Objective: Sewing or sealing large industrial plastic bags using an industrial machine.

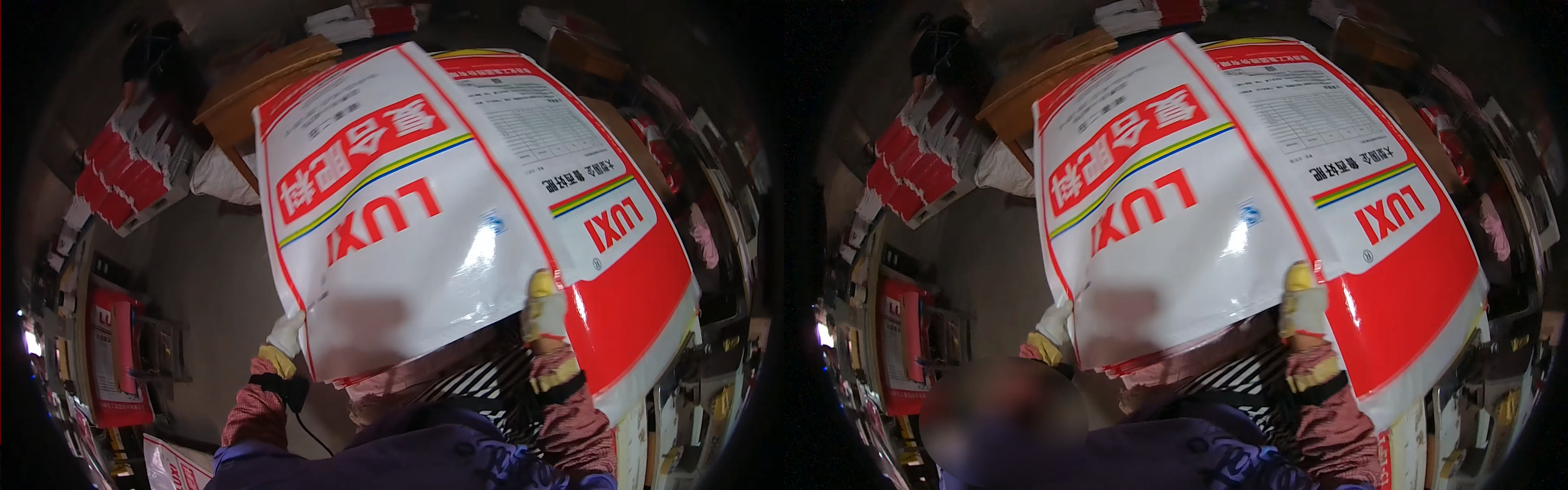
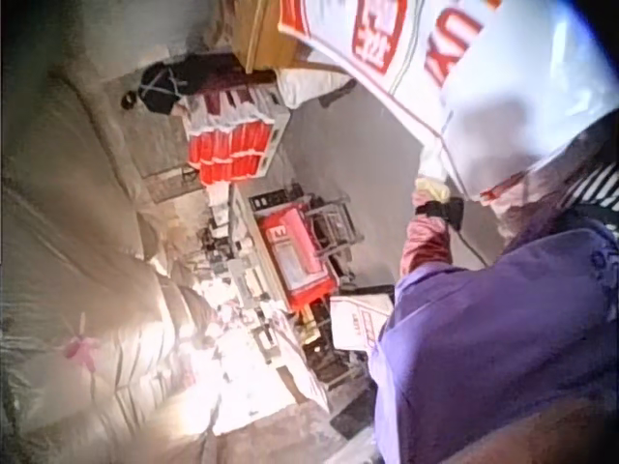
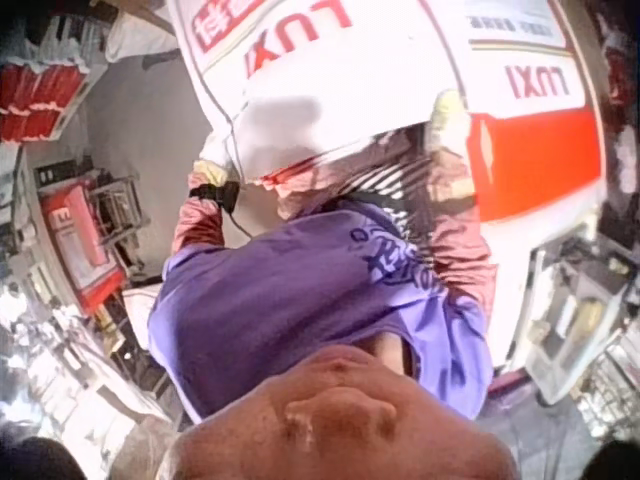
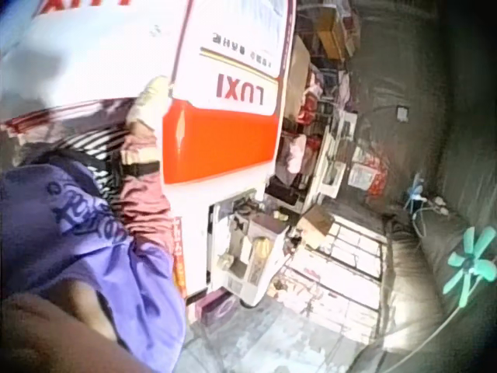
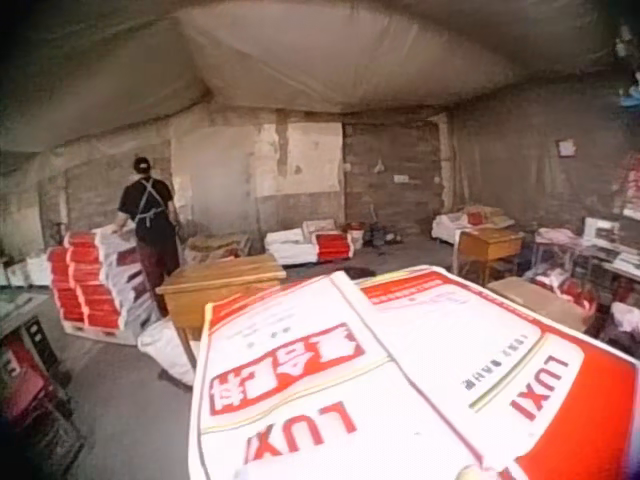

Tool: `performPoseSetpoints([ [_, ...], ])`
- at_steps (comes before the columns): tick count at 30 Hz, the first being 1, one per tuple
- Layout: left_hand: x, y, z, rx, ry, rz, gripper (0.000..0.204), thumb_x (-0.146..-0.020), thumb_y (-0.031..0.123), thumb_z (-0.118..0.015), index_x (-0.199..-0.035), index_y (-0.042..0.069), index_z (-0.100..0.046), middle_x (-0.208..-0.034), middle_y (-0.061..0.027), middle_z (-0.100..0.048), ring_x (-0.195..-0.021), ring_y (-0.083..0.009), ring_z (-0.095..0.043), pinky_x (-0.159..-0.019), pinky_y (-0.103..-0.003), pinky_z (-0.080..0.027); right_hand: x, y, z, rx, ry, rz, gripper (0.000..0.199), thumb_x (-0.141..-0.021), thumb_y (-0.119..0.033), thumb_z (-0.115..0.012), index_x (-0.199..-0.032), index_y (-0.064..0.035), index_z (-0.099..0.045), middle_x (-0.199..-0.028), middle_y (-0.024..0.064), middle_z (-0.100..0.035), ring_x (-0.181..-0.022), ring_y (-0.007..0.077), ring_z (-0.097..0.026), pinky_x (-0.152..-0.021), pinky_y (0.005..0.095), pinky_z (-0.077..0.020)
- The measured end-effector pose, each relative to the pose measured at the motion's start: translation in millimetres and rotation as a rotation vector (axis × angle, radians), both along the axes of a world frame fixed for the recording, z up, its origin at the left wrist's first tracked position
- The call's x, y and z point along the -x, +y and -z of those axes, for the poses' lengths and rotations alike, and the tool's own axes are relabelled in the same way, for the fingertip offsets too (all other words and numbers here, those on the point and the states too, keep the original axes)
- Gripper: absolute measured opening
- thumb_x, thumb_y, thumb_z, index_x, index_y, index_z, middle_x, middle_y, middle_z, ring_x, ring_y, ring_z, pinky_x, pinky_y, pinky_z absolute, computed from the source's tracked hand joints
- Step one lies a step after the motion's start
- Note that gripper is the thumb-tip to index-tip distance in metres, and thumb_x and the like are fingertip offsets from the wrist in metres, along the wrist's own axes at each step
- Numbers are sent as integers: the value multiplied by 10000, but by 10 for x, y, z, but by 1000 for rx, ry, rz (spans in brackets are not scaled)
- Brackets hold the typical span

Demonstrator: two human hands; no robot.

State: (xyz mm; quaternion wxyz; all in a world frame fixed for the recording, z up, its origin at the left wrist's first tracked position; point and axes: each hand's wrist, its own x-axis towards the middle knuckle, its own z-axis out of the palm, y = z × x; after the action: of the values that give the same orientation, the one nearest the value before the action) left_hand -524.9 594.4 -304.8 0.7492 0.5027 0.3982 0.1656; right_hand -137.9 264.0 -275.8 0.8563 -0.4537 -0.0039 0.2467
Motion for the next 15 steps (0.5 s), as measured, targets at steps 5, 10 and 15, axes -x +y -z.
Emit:
performPoseSetpoints([
  [5, 654, -46, 618, 152, 215, -220, 269, -827, 193, -532, -986, -19, -577, -891, -102, -613, -794, -214, -584, -702, -328, -464, 461, 884, 61, 1403, -303, -186, 517, -701, -504, -634, -890, -29, -558, -591, 77, -574, -519, 179, -575, -459, 312, -454],
  [10, 685, -89, 551, -333, 708, 126, 257, -748, 186, -625, -912, -9, -586, -808, -97, -614, -676, -212, -568, -614, -334, -455, 108, 706, 913, 1005, 1, -302, 386, -788, -470, -552, -706, -94, -583, -486, 13, -486, -408, 174, -470, -428, 304, -390],
  [15, 551, 150, 1142, -611, 779, 262, 219, -715, 139, -644, -867, -11, -595, -778, -85, -619, -666, -194, -563, -627, -319, -447, -527, 171, 1889, 389, 329, -652, 234, -830, -345, -538, -852, -112, -559, -657, 10, -522, -616, 189, -540, -563, 363, -455],
])
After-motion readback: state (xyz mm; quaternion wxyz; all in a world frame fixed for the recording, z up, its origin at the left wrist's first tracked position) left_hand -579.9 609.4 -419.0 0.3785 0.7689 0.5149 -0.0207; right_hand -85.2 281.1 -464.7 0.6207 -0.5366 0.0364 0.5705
